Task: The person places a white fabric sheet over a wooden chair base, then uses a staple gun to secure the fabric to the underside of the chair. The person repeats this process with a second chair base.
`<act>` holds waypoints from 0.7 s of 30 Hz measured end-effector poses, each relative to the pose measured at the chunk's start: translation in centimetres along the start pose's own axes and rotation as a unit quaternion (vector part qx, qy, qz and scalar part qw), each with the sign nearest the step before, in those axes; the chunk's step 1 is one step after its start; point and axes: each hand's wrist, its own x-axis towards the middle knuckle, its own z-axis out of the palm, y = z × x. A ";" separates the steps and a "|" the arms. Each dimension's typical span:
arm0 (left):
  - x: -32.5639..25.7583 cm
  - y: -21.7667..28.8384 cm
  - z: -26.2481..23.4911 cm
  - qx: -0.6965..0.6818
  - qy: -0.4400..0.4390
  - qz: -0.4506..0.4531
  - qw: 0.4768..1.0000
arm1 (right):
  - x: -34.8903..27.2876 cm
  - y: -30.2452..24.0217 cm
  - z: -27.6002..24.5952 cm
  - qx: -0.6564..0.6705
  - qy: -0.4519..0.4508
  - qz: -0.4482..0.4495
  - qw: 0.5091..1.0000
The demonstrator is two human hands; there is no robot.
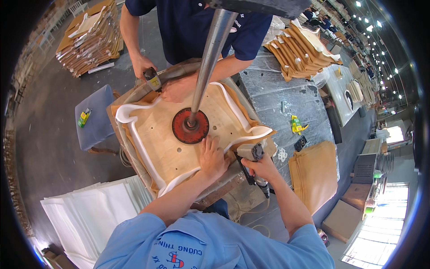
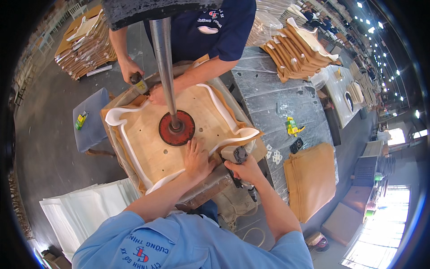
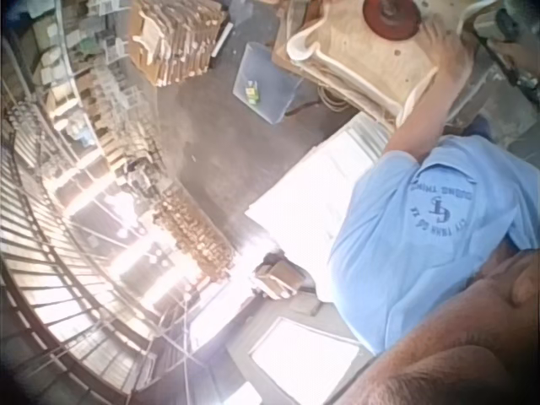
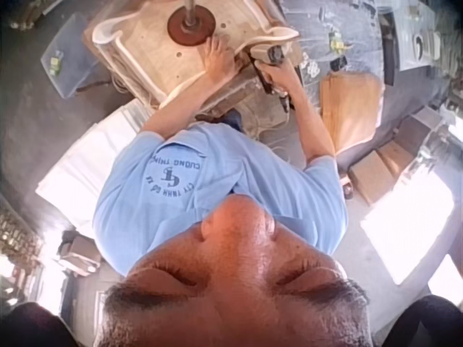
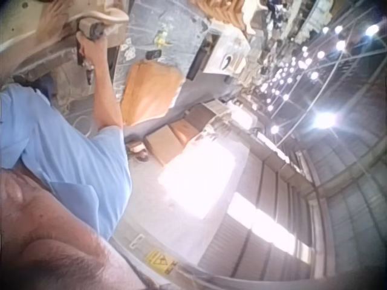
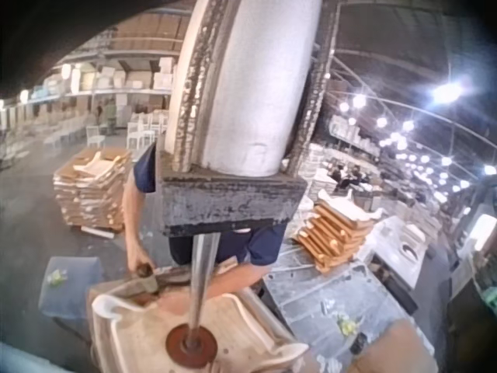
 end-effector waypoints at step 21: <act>0.1 -1.2 1.6 -0.072 0.035 -0.007 0.997 | 3.0 -3.0 0.1 -0.146 -0.050 0.081 0.985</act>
